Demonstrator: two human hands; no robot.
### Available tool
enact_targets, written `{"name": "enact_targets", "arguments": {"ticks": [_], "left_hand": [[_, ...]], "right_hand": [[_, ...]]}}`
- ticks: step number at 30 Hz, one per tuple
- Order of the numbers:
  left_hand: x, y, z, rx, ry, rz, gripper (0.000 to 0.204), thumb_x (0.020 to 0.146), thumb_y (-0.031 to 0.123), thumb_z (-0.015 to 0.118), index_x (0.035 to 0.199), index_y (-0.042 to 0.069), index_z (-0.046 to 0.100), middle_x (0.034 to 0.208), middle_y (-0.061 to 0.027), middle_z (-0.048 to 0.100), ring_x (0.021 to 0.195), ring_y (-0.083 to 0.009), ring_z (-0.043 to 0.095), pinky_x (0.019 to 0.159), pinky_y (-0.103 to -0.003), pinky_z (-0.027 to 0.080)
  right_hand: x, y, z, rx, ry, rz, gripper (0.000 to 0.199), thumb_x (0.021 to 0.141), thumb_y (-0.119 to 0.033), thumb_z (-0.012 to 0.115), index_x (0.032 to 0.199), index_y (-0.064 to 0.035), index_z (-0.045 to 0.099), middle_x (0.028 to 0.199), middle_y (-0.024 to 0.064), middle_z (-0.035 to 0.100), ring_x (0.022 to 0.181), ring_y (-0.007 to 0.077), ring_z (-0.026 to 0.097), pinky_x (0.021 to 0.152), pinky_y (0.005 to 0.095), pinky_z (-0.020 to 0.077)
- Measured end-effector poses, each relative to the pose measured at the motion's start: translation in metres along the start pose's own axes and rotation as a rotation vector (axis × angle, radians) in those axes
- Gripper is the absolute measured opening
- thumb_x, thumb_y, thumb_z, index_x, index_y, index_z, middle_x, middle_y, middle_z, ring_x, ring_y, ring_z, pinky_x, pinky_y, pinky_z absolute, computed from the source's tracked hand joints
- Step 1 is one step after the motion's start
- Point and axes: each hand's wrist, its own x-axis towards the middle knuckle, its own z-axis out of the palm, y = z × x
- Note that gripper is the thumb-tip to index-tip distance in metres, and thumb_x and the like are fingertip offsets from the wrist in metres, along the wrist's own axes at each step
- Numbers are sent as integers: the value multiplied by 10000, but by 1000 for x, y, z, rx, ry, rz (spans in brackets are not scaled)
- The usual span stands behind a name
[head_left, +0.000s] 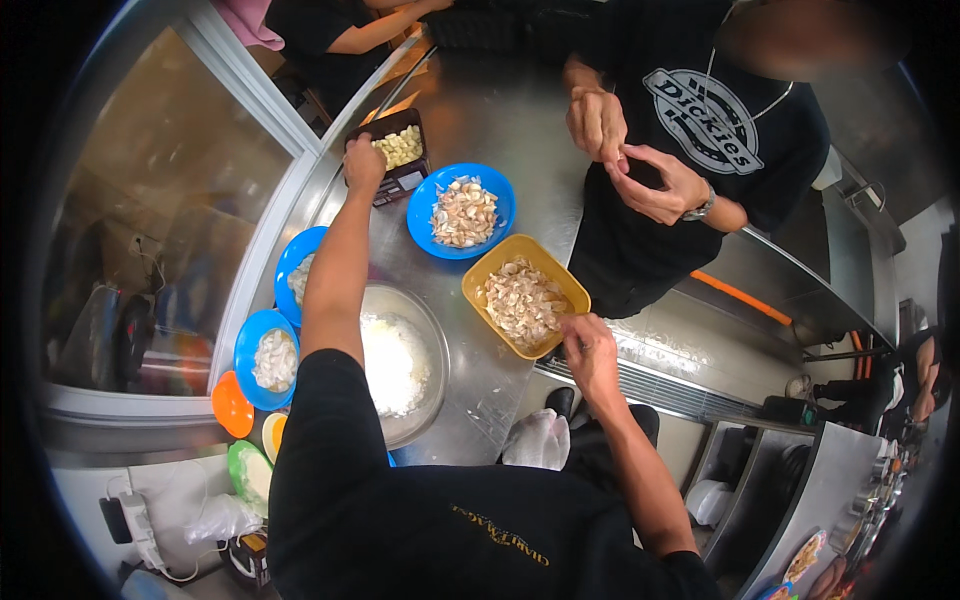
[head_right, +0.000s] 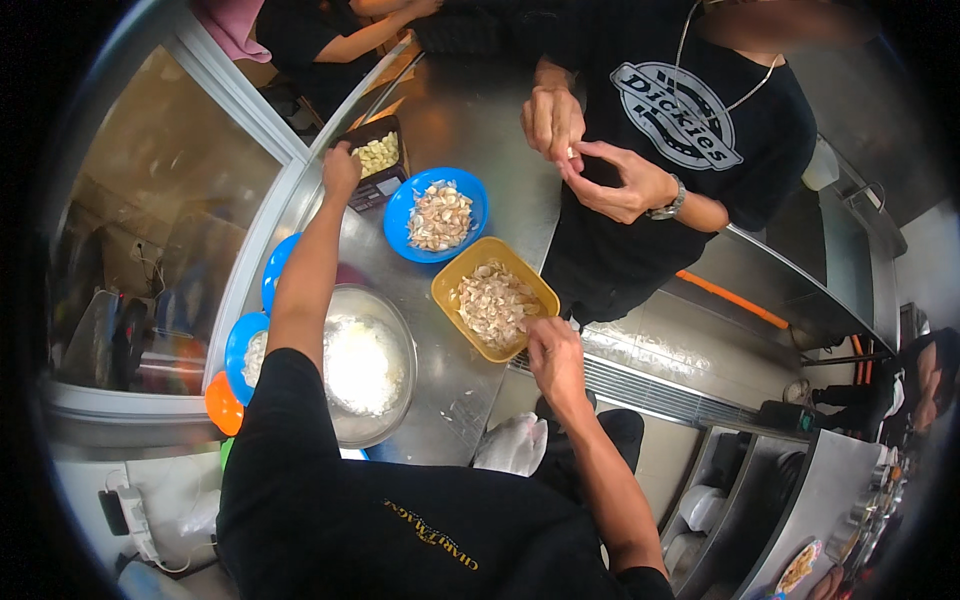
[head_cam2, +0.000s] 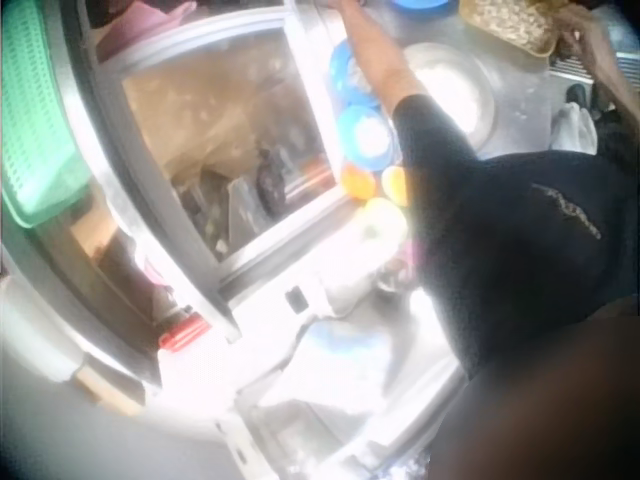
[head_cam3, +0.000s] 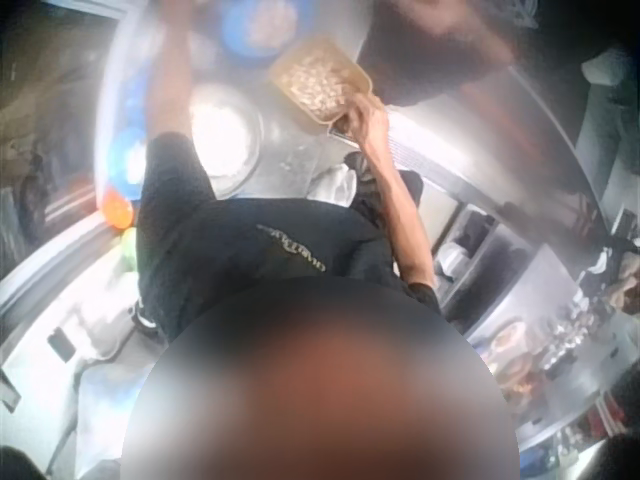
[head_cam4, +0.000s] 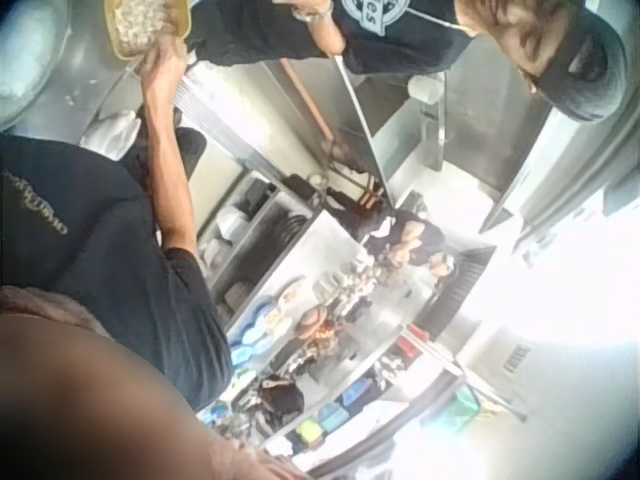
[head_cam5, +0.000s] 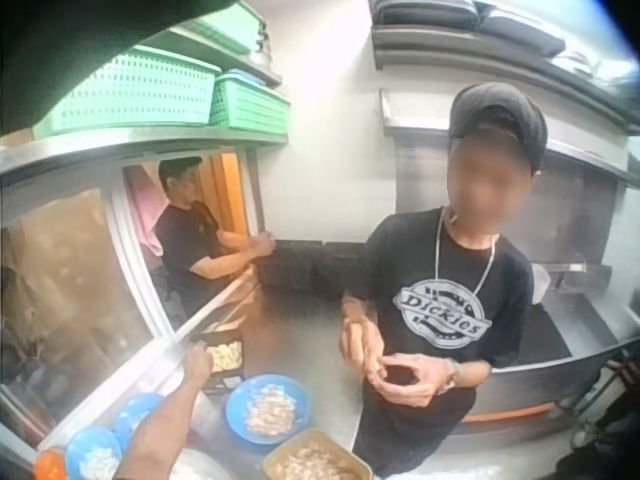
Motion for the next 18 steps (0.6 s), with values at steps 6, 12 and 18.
{"name": "enact_targets", "arguments": {"ticks": [6, 12, 18], "left_hand": [[-63, 89, -9, -111, -646, 288, 183, 908, 113, 629, 1031, 59, 754, 1056, -179, 751, 1047, -390, 704, 891, -515, 555], [-93, 69, 32, -13, -576, 293, 189, 928, 100, 600, 1048, 68, 743, 1069, -225, 728, 1047, -411, 695, 894, -513, 550], [-93, 90, 59, -52, -562, 339, 299, 945, 84, 583, 1195, 120, 742, 1225, -242, 674, 1146, -417, 655, 982, -501, 526]], "right_hand": [[4, 21, 15, 161, 121, 492, 198, 997, -139, 667, 1062, 23, 575, 921, 167, 665, 785, 246, 677, 702, 377, 538], [13, 29, 27, 493, -20, 470, 250, 1023, -154, 637, 1186, 27, 580, 1020, 150, 696, 802, 190, 707, 727, 328, 579], [-23, 60, 13, 518, -25, 569, 223, 1026, -125, 624, 1199, 12, 591, 987, 89, 672, 792, 158, 685, 686, 303, 555]]}}
